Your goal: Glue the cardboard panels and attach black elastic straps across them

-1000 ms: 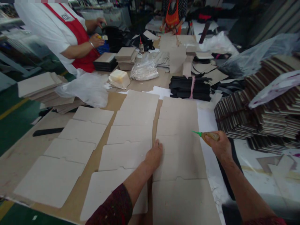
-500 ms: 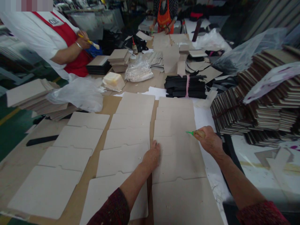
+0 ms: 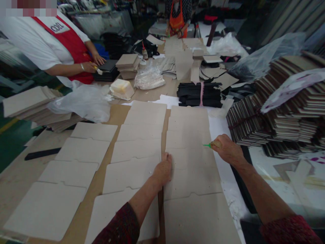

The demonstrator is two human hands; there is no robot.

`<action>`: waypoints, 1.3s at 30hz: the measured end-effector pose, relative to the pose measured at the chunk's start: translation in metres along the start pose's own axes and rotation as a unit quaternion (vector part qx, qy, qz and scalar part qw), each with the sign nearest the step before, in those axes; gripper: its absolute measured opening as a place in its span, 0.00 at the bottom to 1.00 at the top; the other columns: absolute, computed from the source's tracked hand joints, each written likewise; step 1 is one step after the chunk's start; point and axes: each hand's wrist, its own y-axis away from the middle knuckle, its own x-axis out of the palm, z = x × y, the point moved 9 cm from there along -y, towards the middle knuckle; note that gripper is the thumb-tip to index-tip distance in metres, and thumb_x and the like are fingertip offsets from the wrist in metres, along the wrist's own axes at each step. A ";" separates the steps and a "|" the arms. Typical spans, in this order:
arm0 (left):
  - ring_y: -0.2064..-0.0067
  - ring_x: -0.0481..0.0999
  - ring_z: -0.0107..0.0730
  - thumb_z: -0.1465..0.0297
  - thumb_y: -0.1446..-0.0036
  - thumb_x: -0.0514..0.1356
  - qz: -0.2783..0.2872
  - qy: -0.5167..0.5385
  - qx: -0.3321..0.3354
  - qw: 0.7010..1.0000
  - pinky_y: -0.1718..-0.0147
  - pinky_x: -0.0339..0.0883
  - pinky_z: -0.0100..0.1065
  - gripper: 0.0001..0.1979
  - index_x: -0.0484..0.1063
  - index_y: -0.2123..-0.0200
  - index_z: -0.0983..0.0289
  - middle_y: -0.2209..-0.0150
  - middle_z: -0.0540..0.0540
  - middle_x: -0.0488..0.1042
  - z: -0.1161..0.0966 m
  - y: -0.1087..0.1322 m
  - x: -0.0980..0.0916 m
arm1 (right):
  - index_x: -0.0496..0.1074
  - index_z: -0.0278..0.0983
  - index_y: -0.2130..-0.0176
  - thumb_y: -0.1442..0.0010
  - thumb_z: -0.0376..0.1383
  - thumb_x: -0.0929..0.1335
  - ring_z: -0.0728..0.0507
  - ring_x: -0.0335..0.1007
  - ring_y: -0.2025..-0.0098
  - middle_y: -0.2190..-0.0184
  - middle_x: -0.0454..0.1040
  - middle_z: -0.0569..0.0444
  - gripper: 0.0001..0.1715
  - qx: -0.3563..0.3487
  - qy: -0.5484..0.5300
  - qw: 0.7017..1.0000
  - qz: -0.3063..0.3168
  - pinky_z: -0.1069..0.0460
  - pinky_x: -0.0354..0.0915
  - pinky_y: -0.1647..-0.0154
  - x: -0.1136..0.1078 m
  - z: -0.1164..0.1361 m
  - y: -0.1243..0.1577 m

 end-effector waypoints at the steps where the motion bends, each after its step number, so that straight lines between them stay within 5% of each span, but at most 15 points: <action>1: 0.41 0.73 0.48 0.84 0.58 0.67 0.000 0.001 0.000 1.000 0.45 0.69 0.35 0.51 0.46 0.32 0.69 0.28 0.78 0.39 0.000 0.000 0.000 | 0.68 0.40 0.63 0.37 0.47 0.66 0.45 0.65 0.66 0.62 0.68 0.54 0.13 0.005 -0.008 1.000 0.001 0.50 0.51 0.70 0.001 -0.002 0.001; 13: 0.47 0.78 0.44 0.82 0.60 0.67 -0.004 -0.016 0.028 0.999 0.50 0.73 0.36 0.49 0.50 0.34 0.68 0.29 0.75 0.44 0.001 0.001 -0.005 | 0.67 0.40 0.61 0.36 0.47 0.65 0.46 0.64 0.66 0.61 0.67 0.53 0.13 0.024 -0.011 0.999 -0.037 0.51 0.50 0.72 0.003 -0.001 -0.003; 19: 0.54 0.80 0.41 0.77 0.43 0.59 -0.020 -0.056 0.044 0.997 0.55 0.76 0.38 0.19 0.67 0.47 0.67 0.40 0.68 0.66 0.003 -0.006 -0.025 | 0.69 0.41 0.63 0.42 0.52 0.68 0.44 0.66 0.64 0.62 0.68 0.54 0.18 0.067 -0.118 0.985 -0.108 0.50 0.56 0.68 -0.008 -0.004 -0.001; 23: 0.54 0.81 0.42 0.82 0.40 0.53 -0.030 -0.087 0.018 0.996 0.57 0.76 0.40 0.15 0.70 0.51 0.67 0.48 0.67 0.71 0.002 -0.017 -0.035 | 0.68 0.40 0.63 0.44 0.50 0.70 0.44 0.66 0.64 0.64 0.70 0.54 0.17 0.023 -0.224 0.970 -0.091 0.49 0.60 0.64 0.003 0.037 -0.003; 28: 0.52 0.80 0.43 0.81 0.39 0.53 -0.039 -0.099 -0.010 0.994 0.56 0.76 0.39 0.16 0.69 0.48 0.70 0.47 0.70 0.70 -0.003 -0.033 -0.041 | 0.68 0.41 0.63 0.40 0.47 0.67 0.44 0.67 0.62 0.61 0.69 0.54 0.13 -0.059 -0.213 0.974 -0.052 0.50 0.59 0.64 0.021 0.098 -0.008; 39: 0.49 0.79 0.45 0.81 0.36 0.49 -0.028 -0.079 -0.007 0.996 0.53 0.76 0.40 0.17 0.69 0.46 0.71 0.48 0.69 0.71 -0.003 -0.046 -0.044 | 0.67 0.41 0.60 0.35 0.43 0.66 0.45 0.67 0.62 0.59 0.68 0.54 0.08 -0.120 -0.086 0.989 0.004 0.52 0.54 0.69 0.043 0.134 -0.022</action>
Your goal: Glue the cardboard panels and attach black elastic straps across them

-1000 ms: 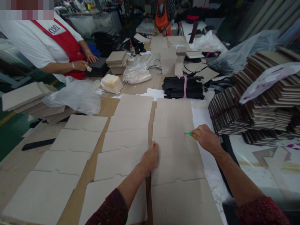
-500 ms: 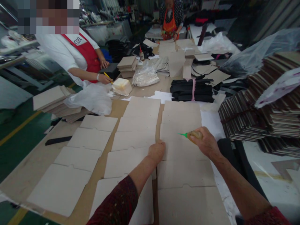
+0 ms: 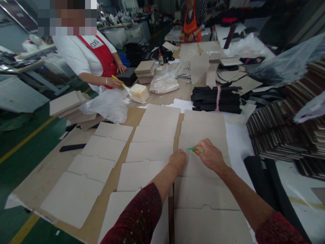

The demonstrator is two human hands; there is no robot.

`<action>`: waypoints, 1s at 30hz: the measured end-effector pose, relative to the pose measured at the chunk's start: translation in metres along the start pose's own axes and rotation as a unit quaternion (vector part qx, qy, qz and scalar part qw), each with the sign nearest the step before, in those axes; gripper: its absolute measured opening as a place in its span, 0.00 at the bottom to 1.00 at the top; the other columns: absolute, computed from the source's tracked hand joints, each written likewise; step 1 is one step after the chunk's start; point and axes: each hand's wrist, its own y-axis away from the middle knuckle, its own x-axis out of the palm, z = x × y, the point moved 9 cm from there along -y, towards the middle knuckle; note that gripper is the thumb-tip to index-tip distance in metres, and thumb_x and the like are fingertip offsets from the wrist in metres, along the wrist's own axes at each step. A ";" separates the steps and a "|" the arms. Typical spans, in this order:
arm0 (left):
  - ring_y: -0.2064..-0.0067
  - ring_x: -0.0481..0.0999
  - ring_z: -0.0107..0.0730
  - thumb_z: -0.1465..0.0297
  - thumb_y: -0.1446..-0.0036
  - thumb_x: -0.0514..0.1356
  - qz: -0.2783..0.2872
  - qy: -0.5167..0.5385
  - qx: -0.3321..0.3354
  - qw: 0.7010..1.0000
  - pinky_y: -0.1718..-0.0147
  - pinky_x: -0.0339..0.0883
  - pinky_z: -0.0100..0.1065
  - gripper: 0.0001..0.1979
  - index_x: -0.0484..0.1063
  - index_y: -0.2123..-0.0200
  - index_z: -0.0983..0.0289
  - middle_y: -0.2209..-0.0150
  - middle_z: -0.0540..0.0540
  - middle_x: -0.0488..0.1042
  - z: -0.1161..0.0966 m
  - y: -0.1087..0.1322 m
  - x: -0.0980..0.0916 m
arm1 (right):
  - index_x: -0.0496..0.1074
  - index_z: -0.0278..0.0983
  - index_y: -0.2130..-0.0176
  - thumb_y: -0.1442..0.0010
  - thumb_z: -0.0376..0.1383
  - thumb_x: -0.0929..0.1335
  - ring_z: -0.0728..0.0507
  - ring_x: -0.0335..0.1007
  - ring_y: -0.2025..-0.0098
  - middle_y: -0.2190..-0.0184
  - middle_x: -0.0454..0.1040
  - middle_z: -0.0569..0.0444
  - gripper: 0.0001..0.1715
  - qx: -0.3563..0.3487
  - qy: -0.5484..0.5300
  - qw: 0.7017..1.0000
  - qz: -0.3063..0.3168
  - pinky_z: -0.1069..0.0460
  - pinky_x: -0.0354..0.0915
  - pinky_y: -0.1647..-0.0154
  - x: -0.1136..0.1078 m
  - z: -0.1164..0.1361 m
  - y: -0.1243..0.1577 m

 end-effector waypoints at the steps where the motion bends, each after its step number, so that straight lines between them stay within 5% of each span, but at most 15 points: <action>1: 0.49 0.79 0.45 0.81 0.36 0.50 0.000 0.000 0.000 1.000 0.53 0.76 0.40 0.17 0.69 0.46 0.71 0.48 0.69 0.71 0.001 0.000 0.000 | 0.66 0.41 0.60 0.34 0.42 0.65 0.45 0.67 0.61 0.58 0.68 0.54 0.08 -0.010 0.011 1.000 -0.002 0.52 0.54 0.69 -0.001 0.004 -0.001; 8: 0.49 0.79 0.45 0.80 0.37 0.50 0.002 0.008 0.006 1.000 0.52 0.76 0.39 0.17 0.69 0.46 0.70 0.48 0.68 0.71 0.002 0.001 0.000 | 0.66 0.40 0.61 0.31 0.39 0.61 0.44 0.68 0.59 0.59 0.69 0.51 0.08 -0.070 0.105 0.992 0.010 0.51 0.51 0.71 -0.012 0.027 -0.010; 22: 0.50 0.79 0.41 0.79 0.38 0.53 -0.024 0.025 0.013 0.999 0.53 0.74 0.35 0.15 0.69 0.48 0.69 0.48 0.67 0.71 0.008 0.000 0.005 | 0.64 0.41 0.62 0.36 0.42 0.67 0.46 0.66 0.63 0.59 0.68 0.55 0.09 -0.028 0.001 0.999 0.031 0.52 0.51 0.70 -0.003 0.005 -0.010; 26: 0.50 0.78 0.39 0.80 0.37 0.51 -0.036 0.005 0.011 0.999 0.54 0.75 0.35 0.16 0.69 0.48 0.67 0.49 0.65 0.72 0.008 -0.002 0.002 | 0.65 0.41 0.62 0.37 0.43 0.66 0.45 0.66 0.63 0.59 0.68 0.55 0.08 -0.001 -0.036 0.999 -0.001 0.51 0.53 0.69 0.001 0.000 -0.010; 30: 0.45 0.74 0.43 0.78 0.37 0.51 -0.058 -0.032 0.004 0.998 0.52 0.74 0.39 0.16 0.70 0.49 0.67 0.46 0.66 0.70 0.009 -0.008 -0.008 | 0.68 0.41 0.63 0.42 0.46 0.68 0.44 0.67 0.62 0.61 0.69 0.54 0.13 0.106 -0.150 0.979 -0.091 0.50 0.58 0.65 -0.013 -0.042 -0.013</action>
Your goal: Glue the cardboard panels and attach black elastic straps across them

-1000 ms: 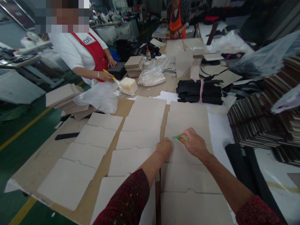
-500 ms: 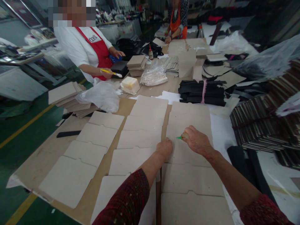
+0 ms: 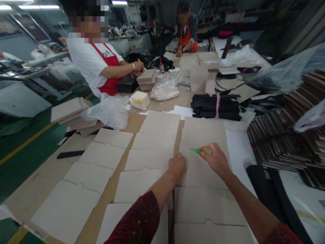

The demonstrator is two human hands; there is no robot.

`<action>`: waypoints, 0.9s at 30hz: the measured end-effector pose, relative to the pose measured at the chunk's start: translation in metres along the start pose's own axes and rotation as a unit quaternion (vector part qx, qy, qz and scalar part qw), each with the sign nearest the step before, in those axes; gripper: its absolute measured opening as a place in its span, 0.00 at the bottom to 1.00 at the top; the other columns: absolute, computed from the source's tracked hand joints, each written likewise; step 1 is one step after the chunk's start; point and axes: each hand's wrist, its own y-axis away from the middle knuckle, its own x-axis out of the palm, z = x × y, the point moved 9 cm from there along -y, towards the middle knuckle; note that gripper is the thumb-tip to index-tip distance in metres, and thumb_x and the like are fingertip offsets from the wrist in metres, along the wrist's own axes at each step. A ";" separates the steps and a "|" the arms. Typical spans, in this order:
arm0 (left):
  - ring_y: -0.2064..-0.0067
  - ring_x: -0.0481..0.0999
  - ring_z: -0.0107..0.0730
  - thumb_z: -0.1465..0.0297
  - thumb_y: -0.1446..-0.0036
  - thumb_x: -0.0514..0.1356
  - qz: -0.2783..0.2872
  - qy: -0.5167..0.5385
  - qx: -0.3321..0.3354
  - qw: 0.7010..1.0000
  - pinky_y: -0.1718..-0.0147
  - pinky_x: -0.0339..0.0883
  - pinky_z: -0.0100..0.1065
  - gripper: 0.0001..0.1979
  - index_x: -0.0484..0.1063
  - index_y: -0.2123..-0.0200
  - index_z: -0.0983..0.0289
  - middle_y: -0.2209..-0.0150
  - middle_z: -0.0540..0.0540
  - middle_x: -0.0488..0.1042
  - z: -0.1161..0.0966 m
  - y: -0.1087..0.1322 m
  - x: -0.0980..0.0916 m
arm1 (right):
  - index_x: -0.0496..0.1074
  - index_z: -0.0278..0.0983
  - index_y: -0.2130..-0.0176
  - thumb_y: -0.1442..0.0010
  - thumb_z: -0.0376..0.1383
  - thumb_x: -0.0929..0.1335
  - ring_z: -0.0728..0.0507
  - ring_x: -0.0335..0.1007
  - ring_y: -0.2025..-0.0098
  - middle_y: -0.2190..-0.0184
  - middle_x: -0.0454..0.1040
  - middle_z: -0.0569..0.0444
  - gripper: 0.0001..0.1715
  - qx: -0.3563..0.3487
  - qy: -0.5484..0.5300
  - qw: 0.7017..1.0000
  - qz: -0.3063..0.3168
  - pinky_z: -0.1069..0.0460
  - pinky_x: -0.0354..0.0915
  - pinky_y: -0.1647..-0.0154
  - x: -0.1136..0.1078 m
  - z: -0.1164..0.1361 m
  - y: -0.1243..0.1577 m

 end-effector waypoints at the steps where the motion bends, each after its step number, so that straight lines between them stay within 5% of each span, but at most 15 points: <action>1: 0.42 0.72 0.44 0.78 0.38 0.53 -0.005 -0.009 0.002 1.000 0.51 0.72 0.40 0.16 0.70 0.48 0.67 0.44 0.66 0.69 0.000 -0.002 -0.002 | 0.68 0.41 0.63 0.44 0.47 0.69 0.43 0.67 0.62 0.62 0.70 0.53 0.15 0.027 -0.027 0.999 -0.030 0.49 0.59 0.64 -0.010 -0.013 -0.004; 7: 0.30 0.52 0.51 0.73 0.47 0.66 0.003 -0.038 0.014 0.999 0.38 0.59 0.49 0.42 0.52 0.32 0.66 0.28 0.67 0.47 0.000 -0.023 -0.003 | 0.68 0.40 0.64 0.49 0.49 0.69 0.41 0.66 0.63 0.64 0.71 0.52 0.18 0.074 -0.014 0.988 -0.137 0.46 0.61 0.61 -0.078 -0.076 -0.027; 11: 0.29 0.49 0.56 0.71 0.67 0.77 0.037 -0.048 0.016 0.998 0.36 0.55 0.52 0.63 0.48 0.30 0.66 0.28 0.71 0.46 0.002 -0.036 0.003 | 0.68 0.40 0.65 0.48 0.50 0.69 0.41 0.65 0.62 0.63 0.70 0.51 0.18 0.064 0.040 0.987 -0.143 0.45 0.62 0.60 -0.102 -0.098 -0.033; 19: 0.29 0.51 0.54 0.67 0.74 0.81 0.061 -0.064 0.017 0.996 0.36 0.54 0.49 0.68 0.49 0.31 0.66 0.28 0.72 0.45 0.007 -0.042 0.003 | 0.67 0.42 0.65 0.42 0.50 0.67 0.42 0.65 0.63 0.62 0.69 0.53 0.15 0.052 0.091 0.992 -0.068 0.48 0.60 0.63 -0.086 -0.105 -0.038; 27: 0.29 0.51 0.54 0.67 0.74 0.81 0.061 -0.072 0.028 0.995 0.33 0.49 0.47 0.67 0.51 0.31 0.66 0.29 0.72 0.47 0.006 -0.044 0.001 | 0.66 0.41 0.62 0.36 0.48 0.65 0.45 0.65 0.64 0.60 0.66 0.54 0.13 0.016 0.223 0.975 -0.018 0.51 0.52 0.71 -0.073 -0.085 -0.051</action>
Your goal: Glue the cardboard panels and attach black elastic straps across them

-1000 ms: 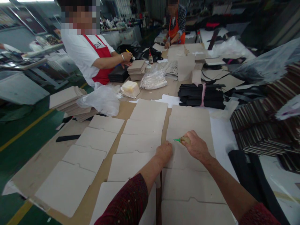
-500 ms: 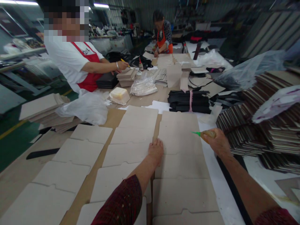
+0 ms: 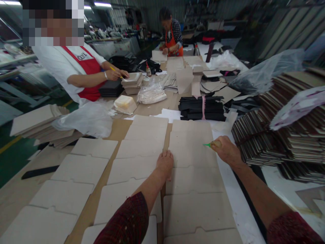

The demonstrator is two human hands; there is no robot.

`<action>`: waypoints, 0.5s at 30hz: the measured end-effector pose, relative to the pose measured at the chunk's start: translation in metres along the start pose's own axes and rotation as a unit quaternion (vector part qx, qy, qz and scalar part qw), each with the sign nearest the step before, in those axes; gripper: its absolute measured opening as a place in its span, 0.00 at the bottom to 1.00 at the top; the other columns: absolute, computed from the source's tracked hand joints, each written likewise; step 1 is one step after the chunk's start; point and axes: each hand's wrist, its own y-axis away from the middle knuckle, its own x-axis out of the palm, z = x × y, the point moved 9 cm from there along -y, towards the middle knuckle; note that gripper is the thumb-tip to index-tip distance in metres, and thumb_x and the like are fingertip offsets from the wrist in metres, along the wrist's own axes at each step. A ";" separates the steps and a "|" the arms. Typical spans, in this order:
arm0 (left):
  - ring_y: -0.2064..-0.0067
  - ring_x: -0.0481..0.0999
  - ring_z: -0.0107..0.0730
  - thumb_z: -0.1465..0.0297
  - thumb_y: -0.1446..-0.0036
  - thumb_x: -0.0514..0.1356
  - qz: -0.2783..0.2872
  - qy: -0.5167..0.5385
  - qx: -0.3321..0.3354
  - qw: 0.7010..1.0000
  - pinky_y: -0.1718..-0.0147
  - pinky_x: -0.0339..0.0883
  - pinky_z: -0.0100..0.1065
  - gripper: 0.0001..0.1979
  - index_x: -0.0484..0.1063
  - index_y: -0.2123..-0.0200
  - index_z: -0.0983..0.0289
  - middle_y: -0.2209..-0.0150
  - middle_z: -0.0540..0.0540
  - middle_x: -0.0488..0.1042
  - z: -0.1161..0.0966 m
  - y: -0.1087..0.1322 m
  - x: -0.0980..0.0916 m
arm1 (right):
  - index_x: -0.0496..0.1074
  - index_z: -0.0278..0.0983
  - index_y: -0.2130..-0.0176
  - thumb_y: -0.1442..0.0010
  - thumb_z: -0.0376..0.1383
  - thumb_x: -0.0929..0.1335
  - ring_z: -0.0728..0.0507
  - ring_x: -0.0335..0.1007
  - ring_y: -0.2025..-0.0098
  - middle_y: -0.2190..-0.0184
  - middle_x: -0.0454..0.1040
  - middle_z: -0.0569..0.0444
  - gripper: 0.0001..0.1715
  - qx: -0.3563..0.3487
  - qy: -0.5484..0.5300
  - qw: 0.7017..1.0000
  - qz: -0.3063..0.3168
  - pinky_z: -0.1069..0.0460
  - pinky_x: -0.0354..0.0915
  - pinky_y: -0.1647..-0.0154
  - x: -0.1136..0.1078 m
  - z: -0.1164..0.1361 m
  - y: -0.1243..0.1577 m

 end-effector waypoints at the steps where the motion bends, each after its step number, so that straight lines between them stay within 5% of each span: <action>1: 0.29 0.51 0.54 0.67 0.74 0.81 -0.001 -0.001 0.001 1.000 0.33 0.49 0.47 0.67 0.51 0.31 0.67 0.29 0.72 0.47 0.000 0.000 0.000 | 0.65 0.41 0.61 0.35 0.48 0.64 0.45 0.65 0.64 0.60 0.67 0.53 0.13 -0.011 0.013 1.000 0.005 0.51 0.51 0.71 -0.001 0.004 -0.001; 7: 0.30 0.53 0.53 0.66 0.75 0.81 -0.002 -0.012 0.005 1.000 0.33 0.49 0.46 0.66 0.52 0.32 0.66 0.29 0.72 0.48 0.000 0.000 -0.001 | 0.65 0.41 0.62 0.35 0.44 0.65 0.45 0.63 0.66 0.60 0.67 0.52 0.09 -0.062 0.050 0.997 0.013 0.50 0.47 0.73 -0.005 0.020 -0.009; 15: 0.30 0.54 0.54 0.65 0.75 0.80 -0.009 -0.008 0.008 1.000 0.33 0.50 0.45 0.65 0.54 0.32 0.67 0.29 0.72 0.49 0.000 -0.001 -0.002 | 0.66 0.41 0.67 0.39 0.43 0.68 0.46 0.61 0.70 0.64 0.68 0.53 0.09 -0.062 -0.008 0.998 0.007 0.50 0.47 0.74 -0.013 0.009 -0.012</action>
